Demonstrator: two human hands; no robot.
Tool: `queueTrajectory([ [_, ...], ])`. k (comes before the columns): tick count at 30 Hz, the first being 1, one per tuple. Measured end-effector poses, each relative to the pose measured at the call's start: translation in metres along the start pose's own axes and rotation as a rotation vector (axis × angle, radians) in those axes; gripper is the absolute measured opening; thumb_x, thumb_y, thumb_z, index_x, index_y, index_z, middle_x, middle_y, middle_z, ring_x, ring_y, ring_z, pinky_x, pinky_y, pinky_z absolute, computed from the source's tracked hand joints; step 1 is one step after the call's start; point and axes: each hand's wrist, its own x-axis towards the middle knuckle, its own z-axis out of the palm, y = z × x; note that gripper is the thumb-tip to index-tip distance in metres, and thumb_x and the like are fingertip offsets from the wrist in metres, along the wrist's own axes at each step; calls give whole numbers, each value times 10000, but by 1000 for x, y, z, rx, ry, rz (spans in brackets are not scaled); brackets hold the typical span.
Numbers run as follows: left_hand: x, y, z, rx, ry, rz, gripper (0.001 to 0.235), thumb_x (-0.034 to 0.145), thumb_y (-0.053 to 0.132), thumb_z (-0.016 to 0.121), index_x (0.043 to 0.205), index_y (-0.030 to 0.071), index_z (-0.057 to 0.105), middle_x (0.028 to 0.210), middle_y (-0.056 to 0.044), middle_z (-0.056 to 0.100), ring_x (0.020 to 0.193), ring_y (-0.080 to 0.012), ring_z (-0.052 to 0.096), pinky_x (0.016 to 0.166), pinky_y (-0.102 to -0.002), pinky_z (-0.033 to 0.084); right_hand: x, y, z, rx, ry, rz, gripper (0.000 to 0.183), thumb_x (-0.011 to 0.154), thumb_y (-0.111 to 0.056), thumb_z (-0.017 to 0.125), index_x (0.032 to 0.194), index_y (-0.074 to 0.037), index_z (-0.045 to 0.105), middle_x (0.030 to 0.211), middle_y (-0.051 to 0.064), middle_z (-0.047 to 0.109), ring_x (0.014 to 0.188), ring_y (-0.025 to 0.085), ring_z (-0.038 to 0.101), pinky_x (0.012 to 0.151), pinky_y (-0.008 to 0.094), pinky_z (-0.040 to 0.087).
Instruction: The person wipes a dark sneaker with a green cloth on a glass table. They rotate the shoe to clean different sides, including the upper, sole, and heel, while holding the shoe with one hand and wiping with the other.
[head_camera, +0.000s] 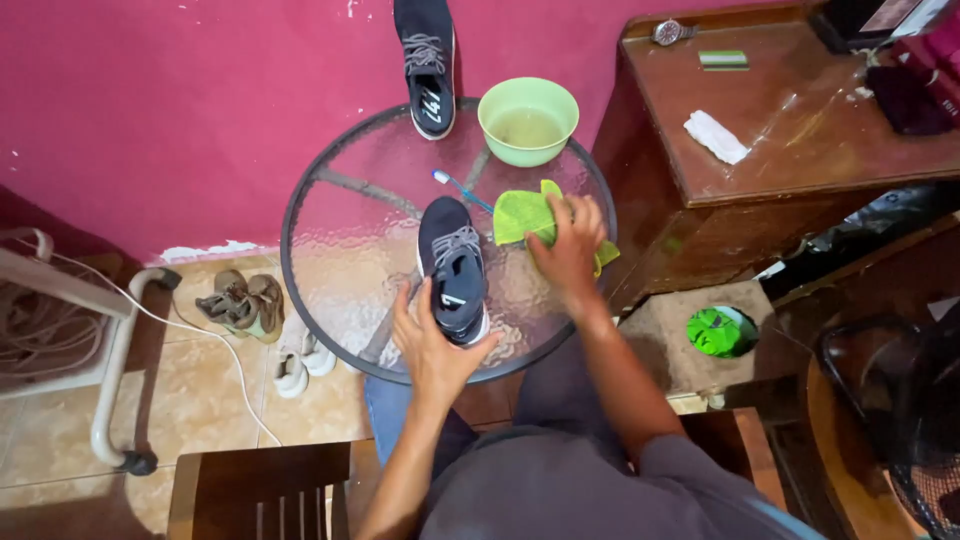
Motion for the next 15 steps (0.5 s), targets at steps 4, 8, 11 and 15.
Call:
queueTrajectory([
  [4, -2, -25, 8, -23, -46, -90, 1267, 460, 268, 1001, 1525, 41, 351, 1458, -309, 387, 1290, -566, 472, 1026, -674, 395, -5, 27, 15, -99, -229, 77, 810, 783, -486, 841, 1499, -261, 538, 1457, 145, 514, 1486, 418, 286, 1089, 708, 302],
  [8, 8, -41, 3, -148, 15, -224, 1100, 567, 125, 888, 1529, 23, 362, 1376, -325, 515, 1245, -542, 549, 1047, -611, 438, -18, 62, 42, -172, -173, -70, 547, 849, -499, 773, 1364, -359, 653, 1366, 14, 597, 1350, 275, 486, 1076, 502, 382],
  [11, 14, -57, 3, -186, 32, -275, 1176, 550, 136, 902, 1572, 67, 323, 1404, -284, 533, 1284, -495, 547, 1085, -560, 427, -17, 63, 43, -157, -136, -88, 440, 864, -443, 763, 1294, -379, 691, 1280, -7, 615, 1266, 258, 529, 1020, 480, 414],
  [15, 17, -70, 6, -366, 61, -408, 1248, 603, 210, 1003, 1600, 119, 258, 1365, -233, 598, 1293, -415, 576, 1098, -491, 417, -12, 61, 42, -67, -73, -91, 393, 916, -256, 709, 1307, -287, 692, 1119, 15, 623, 1125, 271, 567, 908, 466, 461],
])
